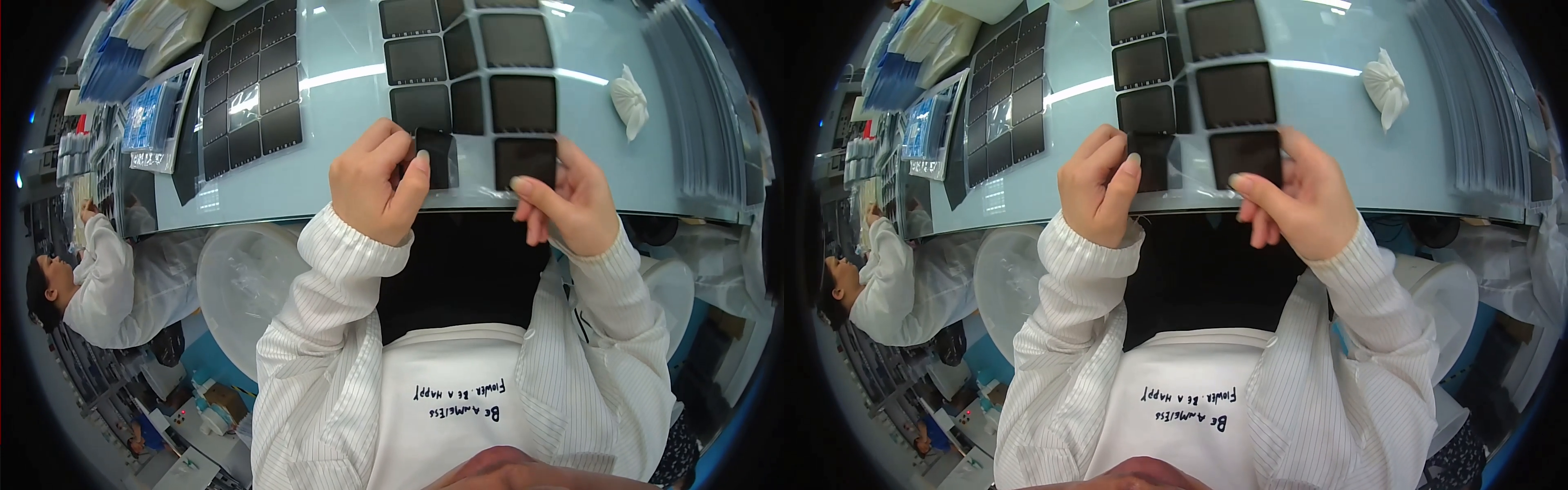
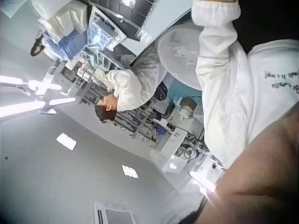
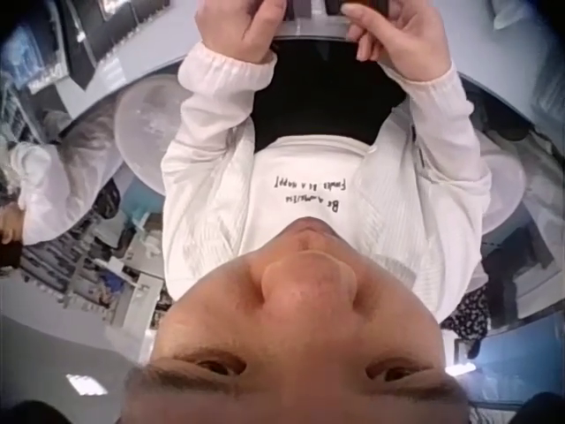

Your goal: Cleaning and inspecting grid-like sheets using a cloth and liquid solution.

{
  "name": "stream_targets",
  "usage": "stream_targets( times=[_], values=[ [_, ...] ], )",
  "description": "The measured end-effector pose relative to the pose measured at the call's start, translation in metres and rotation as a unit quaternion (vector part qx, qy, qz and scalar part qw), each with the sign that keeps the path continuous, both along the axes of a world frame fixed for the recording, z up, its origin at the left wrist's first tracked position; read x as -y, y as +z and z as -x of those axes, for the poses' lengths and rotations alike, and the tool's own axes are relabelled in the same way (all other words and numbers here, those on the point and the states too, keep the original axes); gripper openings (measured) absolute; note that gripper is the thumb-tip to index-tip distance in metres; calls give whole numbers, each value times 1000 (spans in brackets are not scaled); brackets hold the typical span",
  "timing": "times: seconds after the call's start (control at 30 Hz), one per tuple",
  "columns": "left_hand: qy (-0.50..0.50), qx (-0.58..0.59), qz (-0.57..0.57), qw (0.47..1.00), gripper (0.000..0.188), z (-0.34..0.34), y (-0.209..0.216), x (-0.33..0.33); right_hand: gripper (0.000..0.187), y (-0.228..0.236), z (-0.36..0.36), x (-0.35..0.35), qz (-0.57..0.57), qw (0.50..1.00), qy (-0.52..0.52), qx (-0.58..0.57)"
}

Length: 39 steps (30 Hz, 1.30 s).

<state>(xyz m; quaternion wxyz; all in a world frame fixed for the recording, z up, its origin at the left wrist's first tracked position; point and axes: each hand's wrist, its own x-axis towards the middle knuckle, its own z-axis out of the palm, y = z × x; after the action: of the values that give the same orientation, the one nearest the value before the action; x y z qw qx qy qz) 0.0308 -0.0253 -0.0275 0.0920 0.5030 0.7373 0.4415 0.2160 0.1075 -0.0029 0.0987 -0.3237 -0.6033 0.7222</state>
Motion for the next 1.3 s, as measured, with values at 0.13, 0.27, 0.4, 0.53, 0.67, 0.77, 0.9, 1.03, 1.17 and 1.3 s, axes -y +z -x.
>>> stream_targets(
  times=[0.13, 0.27, 0.4, 0.53, 0.67, 0.77, 0.9, 1.03, 1.17, 1.3],
  values=[
    [9, 20, -18, 1000, 20, 1, -3, -1, 60, 3, -10, 5, -5, 999, -40, 27],
    [25, 41, -7, 999, 19, 4, -5, 2, 64, 4, -14, 8, -16, 999, -47, 17],
    [32, 41, -9, 999, 19, 2, -3, 1, 70, -1, -25, 5, -19, 997, -66, 32],
    [7, 92, -55, 994, 20, 7, -5, 15, 72, -4, -21, 7, 0, 998, -65, 3],
    [-25, 164, -87, 982, 24, 6, 0, 67, 71, -1, -16, 11, 3, 999, -46, -18],
    [-85, 327, -45, 940, 25, 14, 9, 112, 71, 6, -11, 10, -10, 1000, -21, -6],
    [46, 445, 92, 890, 23, 37, -28, 162, 70, 3, -13, 2, 3, 1000, -1, 1],
    [356, 489, -13, 796, 26, 106, -113, 212, 68, 2, -16, 2, 7, 1000, -9, -7],
    [381, 582, -76, 715, 31, 195, -171, 237, 65, 3, -14, 1, 3, 1000, -2, -1],
    [387, 498, -1, 776, 34, 201, -211, 204, 62, 4, -15, 1, 10, 1000, 12, 3]
  ],
)
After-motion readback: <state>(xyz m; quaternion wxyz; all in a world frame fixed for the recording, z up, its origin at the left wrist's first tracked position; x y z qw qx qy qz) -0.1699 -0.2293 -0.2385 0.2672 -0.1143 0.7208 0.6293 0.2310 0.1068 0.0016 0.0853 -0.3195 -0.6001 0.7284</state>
